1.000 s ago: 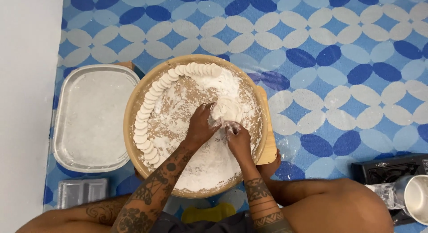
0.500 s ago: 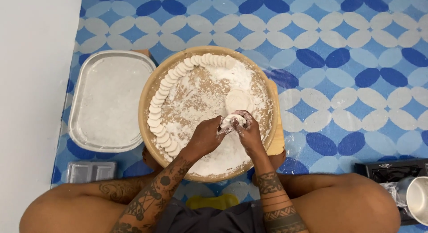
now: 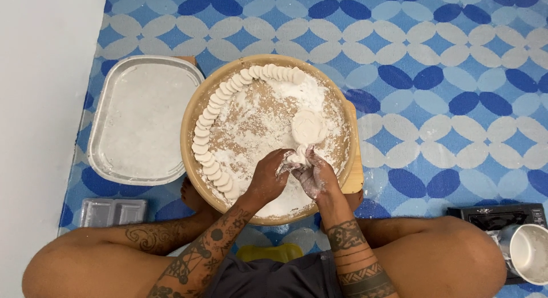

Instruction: A person is manually shaping small pieces of dough into balls and coating them with flour in a large wooden bowl while sitting on the floor.

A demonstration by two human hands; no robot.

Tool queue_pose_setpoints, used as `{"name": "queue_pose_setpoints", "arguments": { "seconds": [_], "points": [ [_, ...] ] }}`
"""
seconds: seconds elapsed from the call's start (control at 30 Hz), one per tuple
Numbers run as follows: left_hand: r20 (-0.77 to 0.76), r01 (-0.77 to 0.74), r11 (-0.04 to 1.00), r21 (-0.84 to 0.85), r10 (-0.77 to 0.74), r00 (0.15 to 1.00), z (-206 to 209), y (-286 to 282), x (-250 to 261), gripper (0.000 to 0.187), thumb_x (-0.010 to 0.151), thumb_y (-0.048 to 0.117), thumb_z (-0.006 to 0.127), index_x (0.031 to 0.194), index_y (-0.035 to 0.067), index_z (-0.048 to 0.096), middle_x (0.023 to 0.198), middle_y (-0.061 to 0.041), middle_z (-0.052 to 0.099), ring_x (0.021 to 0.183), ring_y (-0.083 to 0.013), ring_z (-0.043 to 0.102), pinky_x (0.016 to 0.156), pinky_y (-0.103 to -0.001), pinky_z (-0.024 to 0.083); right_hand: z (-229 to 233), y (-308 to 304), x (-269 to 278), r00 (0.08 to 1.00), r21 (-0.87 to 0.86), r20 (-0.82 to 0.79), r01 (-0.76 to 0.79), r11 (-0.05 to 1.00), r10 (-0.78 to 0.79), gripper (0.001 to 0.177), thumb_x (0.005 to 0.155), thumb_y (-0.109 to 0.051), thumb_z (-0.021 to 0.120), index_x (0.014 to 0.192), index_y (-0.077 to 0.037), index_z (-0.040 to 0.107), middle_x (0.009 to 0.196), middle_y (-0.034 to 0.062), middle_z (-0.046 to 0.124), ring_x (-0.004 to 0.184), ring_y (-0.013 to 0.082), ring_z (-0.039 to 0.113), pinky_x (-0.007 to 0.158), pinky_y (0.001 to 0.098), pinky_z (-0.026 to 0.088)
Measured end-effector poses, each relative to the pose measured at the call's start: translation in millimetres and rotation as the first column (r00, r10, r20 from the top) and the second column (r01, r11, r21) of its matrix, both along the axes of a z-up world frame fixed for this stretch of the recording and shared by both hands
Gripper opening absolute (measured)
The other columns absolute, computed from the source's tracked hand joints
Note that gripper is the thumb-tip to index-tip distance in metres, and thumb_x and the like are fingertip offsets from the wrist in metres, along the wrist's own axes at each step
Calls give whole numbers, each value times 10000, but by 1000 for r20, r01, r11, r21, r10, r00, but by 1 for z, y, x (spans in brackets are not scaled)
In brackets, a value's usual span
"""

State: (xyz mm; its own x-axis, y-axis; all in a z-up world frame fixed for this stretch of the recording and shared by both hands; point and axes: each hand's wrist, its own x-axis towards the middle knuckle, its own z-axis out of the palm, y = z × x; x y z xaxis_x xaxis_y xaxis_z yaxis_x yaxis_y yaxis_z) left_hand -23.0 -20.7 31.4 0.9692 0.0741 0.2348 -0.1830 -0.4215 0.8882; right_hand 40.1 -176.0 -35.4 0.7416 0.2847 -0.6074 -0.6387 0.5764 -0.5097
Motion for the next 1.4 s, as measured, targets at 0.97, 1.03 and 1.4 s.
{"name": "queue_pose_setpoints", "arguments": {
  "seconds": [0.97, 1.03, 1.4],
  "points": [
    [-498, -479, 605, -636, 152, 854, 52, 50, -28, 452, 897, 89, 745, 1313, -49, 633, 1167, -270, 698, 1044, -288, 697, 951, -410, 598, 46, 13, -10, 989, -470, 80, -72, 880, 124, 388, 975, -202, 609, 1316, -32, 535, 1211, 184, 641, 1082, 352, 670, 949, 434, 536],
    [-494, -455, 675, -581, 151, 856, 42, 42, -26, 537, 826, 61, 835, 1321, -28, 649, 1175, -253, 711, 1058, -272, 704, 949, -405, 604, 75, 23, -21, 975, -465, 125, -108, 878, 186, 340, 975, -185, 599, 1275, -28, 561, 1157, 178, 661, 1041, 327, 679, 930, 402, 546],
    [-234, -262, 954, -149, 223, 946, 21, 9, -10, 269, 814, -38, 672, 1043, 52, 781, 973, -161, 758, 958, -333, 740, 842, -397, 591, 124, 32, -32, 843, -634, 359, -95, 768, 401, 322, 847, -102, 797, 1147, -15, 716, 925, 116, 735, 850, 148, 705, 810, 289, 577]
  ]
}}
